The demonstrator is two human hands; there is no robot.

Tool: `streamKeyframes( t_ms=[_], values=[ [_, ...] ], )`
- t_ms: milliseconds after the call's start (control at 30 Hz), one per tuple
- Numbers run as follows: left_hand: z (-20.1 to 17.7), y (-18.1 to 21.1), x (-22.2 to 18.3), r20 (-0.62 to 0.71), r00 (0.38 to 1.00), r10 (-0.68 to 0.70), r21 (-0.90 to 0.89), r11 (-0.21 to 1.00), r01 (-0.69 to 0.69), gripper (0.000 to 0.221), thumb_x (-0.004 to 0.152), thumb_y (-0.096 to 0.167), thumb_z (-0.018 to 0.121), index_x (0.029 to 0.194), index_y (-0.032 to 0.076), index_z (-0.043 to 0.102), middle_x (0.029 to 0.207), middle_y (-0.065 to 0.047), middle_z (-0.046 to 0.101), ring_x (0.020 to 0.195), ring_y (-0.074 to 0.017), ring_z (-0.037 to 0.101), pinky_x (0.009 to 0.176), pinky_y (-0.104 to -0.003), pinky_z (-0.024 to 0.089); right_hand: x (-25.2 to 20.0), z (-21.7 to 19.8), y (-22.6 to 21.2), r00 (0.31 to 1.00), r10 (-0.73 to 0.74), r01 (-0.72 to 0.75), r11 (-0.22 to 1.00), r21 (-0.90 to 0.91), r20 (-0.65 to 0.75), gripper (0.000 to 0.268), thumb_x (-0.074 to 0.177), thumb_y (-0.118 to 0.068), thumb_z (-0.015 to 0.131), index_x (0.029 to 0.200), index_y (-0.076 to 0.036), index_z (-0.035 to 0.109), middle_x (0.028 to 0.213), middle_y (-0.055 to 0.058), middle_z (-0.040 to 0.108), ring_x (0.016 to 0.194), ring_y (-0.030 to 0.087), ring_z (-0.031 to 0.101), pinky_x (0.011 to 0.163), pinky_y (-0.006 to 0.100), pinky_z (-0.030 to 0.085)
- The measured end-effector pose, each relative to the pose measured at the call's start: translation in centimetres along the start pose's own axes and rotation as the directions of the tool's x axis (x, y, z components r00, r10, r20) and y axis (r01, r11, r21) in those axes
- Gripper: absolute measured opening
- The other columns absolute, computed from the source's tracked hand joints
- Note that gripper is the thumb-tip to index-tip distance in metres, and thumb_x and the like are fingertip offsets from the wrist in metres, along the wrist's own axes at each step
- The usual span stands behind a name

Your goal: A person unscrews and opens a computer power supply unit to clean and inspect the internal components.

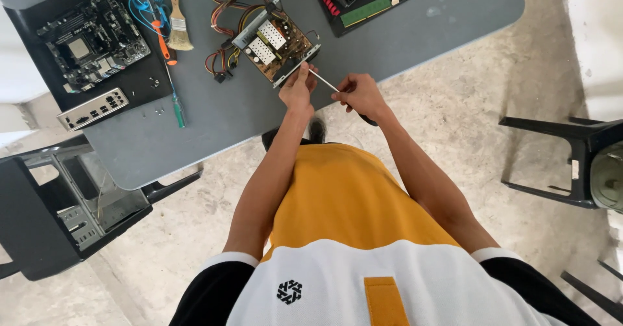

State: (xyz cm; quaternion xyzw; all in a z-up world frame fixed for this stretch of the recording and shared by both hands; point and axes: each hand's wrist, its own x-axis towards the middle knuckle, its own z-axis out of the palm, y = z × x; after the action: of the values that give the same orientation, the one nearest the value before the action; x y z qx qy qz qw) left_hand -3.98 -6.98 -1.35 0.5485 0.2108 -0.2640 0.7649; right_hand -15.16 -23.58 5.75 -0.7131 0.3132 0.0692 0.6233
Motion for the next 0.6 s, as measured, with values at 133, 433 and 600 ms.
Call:
streamKeyframes(
  t_ms=[133, 433, 600],
  values=[
    [-0.3, 0.4, -0.9, 0.005, 0.999, 0.031, 0.053, 0.998, -0.032, 0.036, 0.125, 0.035, 0.089, 0.141, 0.002, 0.088, 0.137, -0.017, 0.092, 0.133, -0.0325, 0.090, 0.115, -0.051, 0.082, -2.0, -1.1, -0.4, 0.999, 0.032, -0.032, 0.999, 0.001, -0.006, 0.031, 0.101, -0.005, 0.102, 0.121, 0.012, 0.087, 0.094, 0.027, 0.083, 0.075, 0.027, 0.086, 0.054, 0.036, 0.077],
    [3.5, -9.6, 4.1, 0.297, 0.925, 0.235, 0.794, 0.477, -0.377, 0.037, 0.116, 0.052, 0.082, 0.114, 0.020, 0.100, 0.103, -0.007, 0.097, 0.095, -0.0325, 0.096, 0.081, -0.047, 0.078, -8.8, -8.0, 7.7, 0.946, 0.266, -0.235, 0.957, 0.172, -0.184, 0.040, 0.106, -0.009, 0.101, 0.132, 0.016, 0.082, 0.102, 0.030, 0.080, 0.080, 0.032, 0.086, 0.061, 0.044, 0.079],
    [8.6, -7.9, 6.9, 0.357, 0.906, 0.227, 0.905, 0.156, -0.396, 0.040, 0.123, 0.050, 0.066, 0.126, 0.017, 0.090, 0.105, -0.009, 0.094, 0.102, -0.0362, 0.097, 0.083, -0.056, 0.080, -12.1, -8.0, 10.7, 0.889, 0.363, -0.260, 0.902, 0.345, -0.279, 0.040, 0.111, -0.010, 0.098, 0.134, 0.017, 0.080, 0.103, 0.030, 0.078, 0.079, 0.038, 0.088, 0.068, 0.057, 0.083]
  ],
)
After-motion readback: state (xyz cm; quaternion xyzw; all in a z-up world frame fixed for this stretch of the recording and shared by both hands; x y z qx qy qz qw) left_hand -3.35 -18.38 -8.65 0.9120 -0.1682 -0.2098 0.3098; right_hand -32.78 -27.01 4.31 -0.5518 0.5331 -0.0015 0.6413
